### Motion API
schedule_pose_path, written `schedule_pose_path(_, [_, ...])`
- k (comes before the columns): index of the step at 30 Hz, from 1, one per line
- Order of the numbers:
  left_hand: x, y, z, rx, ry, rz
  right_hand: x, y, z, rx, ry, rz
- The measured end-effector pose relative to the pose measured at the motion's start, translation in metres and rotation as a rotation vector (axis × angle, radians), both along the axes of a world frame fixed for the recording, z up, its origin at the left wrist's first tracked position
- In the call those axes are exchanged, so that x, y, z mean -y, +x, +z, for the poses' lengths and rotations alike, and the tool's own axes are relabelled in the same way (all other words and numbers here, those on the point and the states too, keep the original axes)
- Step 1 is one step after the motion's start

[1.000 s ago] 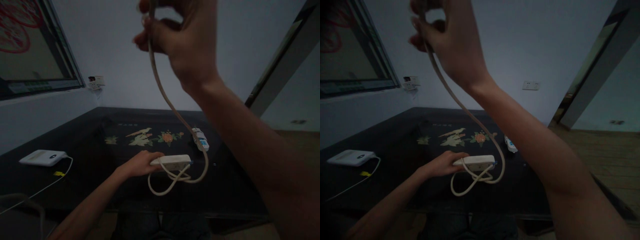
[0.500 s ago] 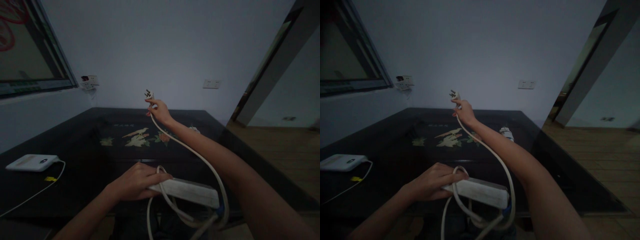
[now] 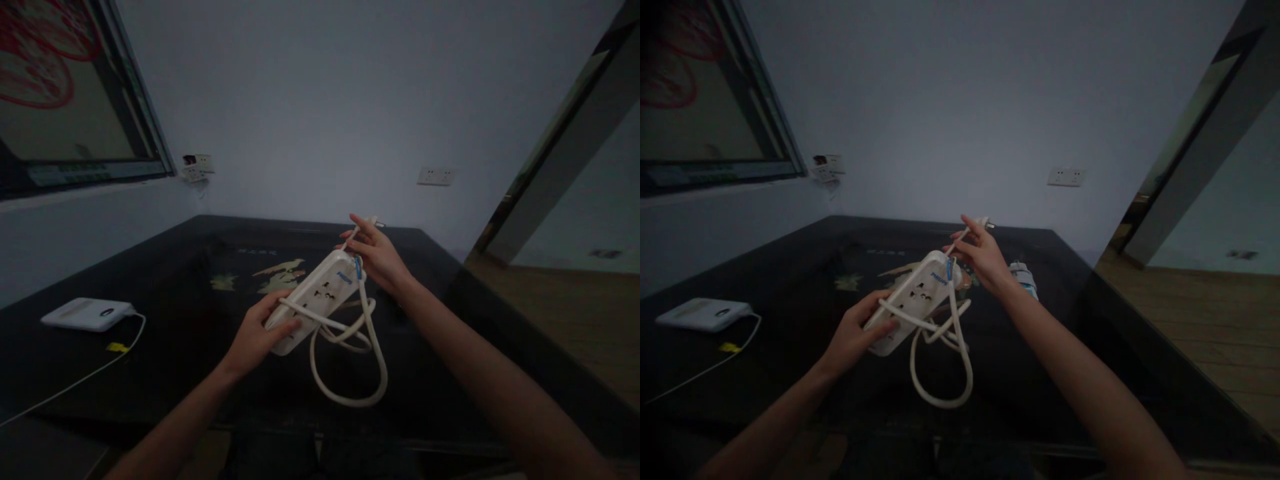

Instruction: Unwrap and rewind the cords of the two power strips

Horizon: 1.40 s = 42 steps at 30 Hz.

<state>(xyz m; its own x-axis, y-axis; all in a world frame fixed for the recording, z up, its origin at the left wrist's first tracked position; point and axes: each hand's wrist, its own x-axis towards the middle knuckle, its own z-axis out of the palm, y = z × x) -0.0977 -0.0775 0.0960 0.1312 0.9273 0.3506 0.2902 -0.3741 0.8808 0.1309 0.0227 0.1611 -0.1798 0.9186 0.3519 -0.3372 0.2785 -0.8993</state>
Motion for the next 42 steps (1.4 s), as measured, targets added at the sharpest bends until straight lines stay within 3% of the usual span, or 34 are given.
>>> schedule_pose_path(6, [-0.008, -0.002, -0.009, 0.043, -0.100, -0.018, 0.014, 0.009, 0.020, -0.065, 0.131, -0.103])
schedule_pose_path(9, [-0.010, 0.003, -0.015, -0.006, -0.117, -0.095, 0.021, -0.001, 0.025, -0.021, 0.132, -0.044])
schedule_pose_path(12, [-0.013, 0.009, -0.022, 0.050, -0.164, -0.077, 0.037, -0.015, 0.024, 0.020, 0.129, 0.055])
schedule_pose_path(16, [-0.019, 0.010, -0.028, 0.224, -0.296, 0.048, 0.059, -0.024, 0.016, 0.048, 0.177, 0.086])
schedule_pose_path(19, [-0.020, 0.004, -0.030, 0.315, -0.332, 0.115, 0.061, -0.019, 0.011, -0.003, 0.246, -0.055])
schedule_pose_path(23, [-0.016, -0.001, -0.030, 0.403, -0.347, 0.039, 0.052, -0.004, 0.009, -0.145, 0.306, -0.274])
schedule_pose_path(28, [-0.011, 0.006, -0.030, 0.560, -0.382, -0.061, 0.061, 0.004, 0.000, -0.196, 0.183, -0.284])
schedule_pose_path(34, [-0.010, 0.011, -0.026, 0.695, -0.448, -0.063, 0.087, 0.011, -0.024, -0.272, 0.075, -0.331])
schedule_pose_path(39, [-0.009, 0.008, -0.026, 0.711, -0.441, -0.080, 0.084, 0.036, -0.037, -0.410, 0.075, -0.492])
schedule_pose_path(42, [-0.006, 0.009, -0.028, 0.689, -0.454, -0.124, 0.081, 0.042, -0.044, -0.434, 0.036, -0.507])
